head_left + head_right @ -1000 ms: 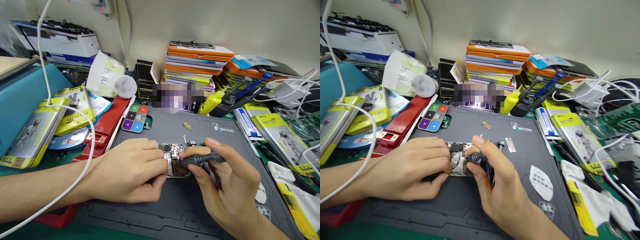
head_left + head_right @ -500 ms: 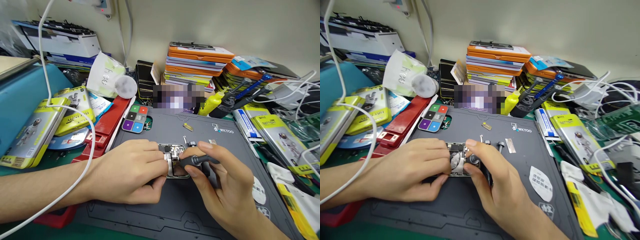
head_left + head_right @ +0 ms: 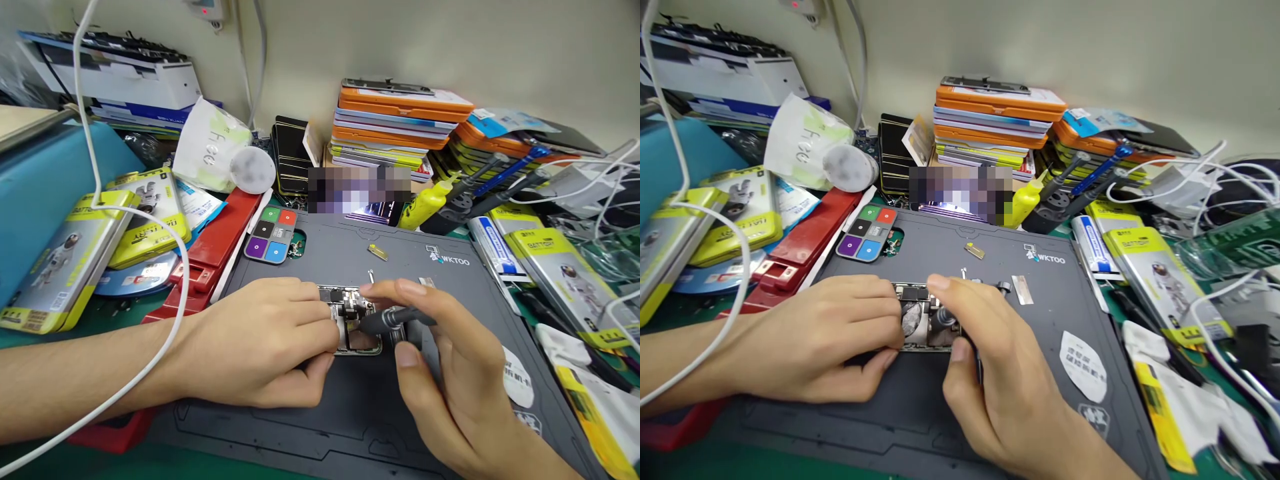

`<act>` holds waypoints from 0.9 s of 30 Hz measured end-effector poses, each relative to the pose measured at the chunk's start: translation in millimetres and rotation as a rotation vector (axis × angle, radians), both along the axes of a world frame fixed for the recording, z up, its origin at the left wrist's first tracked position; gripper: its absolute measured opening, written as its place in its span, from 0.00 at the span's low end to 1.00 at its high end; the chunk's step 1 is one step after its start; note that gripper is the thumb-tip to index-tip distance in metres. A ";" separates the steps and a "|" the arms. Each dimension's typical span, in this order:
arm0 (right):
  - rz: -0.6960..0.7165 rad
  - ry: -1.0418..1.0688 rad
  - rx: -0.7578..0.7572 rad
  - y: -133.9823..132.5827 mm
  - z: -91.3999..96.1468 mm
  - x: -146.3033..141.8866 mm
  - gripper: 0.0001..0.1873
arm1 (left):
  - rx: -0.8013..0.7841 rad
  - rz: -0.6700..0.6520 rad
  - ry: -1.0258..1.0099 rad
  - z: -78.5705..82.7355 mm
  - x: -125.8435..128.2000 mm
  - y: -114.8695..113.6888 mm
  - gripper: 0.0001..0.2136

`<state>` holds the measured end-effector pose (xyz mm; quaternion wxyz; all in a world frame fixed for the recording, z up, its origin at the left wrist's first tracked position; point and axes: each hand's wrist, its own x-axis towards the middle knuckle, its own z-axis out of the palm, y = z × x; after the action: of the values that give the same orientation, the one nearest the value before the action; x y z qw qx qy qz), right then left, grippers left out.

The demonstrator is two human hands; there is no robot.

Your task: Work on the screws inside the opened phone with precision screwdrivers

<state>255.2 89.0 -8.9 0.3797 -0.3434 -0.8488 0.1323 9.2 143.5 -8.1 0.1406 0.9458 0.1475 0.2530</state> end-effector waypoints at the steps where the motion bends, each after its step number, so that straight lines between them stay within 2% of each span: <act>1: 0.009 0.007 0.003 -0.6 -0.2 0.5 0.45 | 0.003 -0.002 -0.002 0.0 0.0 0.1 0.07; 4: -0.025 0.001 0.049 -1.2 0.3 1.7 0.45 | 0.002 -0.012 -0.001 0.3 0.7 0.6 0.06; 7: 0.011 0.023 0.013 -0.8 2.1 2.1 0.43 | 0.001 -0.019 0.002 0.6 1.1 0.7 0.06; 13: -0.018 0.013 0.067 0.0 0.5 -0.2 0.46 | 0.003 -0.017 0.007 0.4 -0.2 -0.6 0.06; 17: -0.012 0.060 0.007 -1.1 -4.8 -0.2 0.48 | 0.018 -0.021 0.008 1.3 -0.4 -1.1 0.08; 20: -0.096 0.109 -0.048 -1.4 -7.7 -2.4 0.47 | 0.030 -0.018 0.014 1.8 0.1 -1.1 0.08; 23: -0.178 0.193 -0.037 -1.3 -5.9 -6.8 0.43 | 0.033 -0.012 0.026 1.2 0.0 -0.6 0.09; 27: -0.201 0.261 -0.004 -1.5 -1.6 -8.6 0.41 | 0.029 -0.013 0.040 0.5 -1.9 0.3 0.10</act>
<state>246.6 87.6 -10.5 0.4974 -0.4073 -0.7533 0.1386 7.4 143.8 -7.5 0.1257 0.9535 0.1404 0.2353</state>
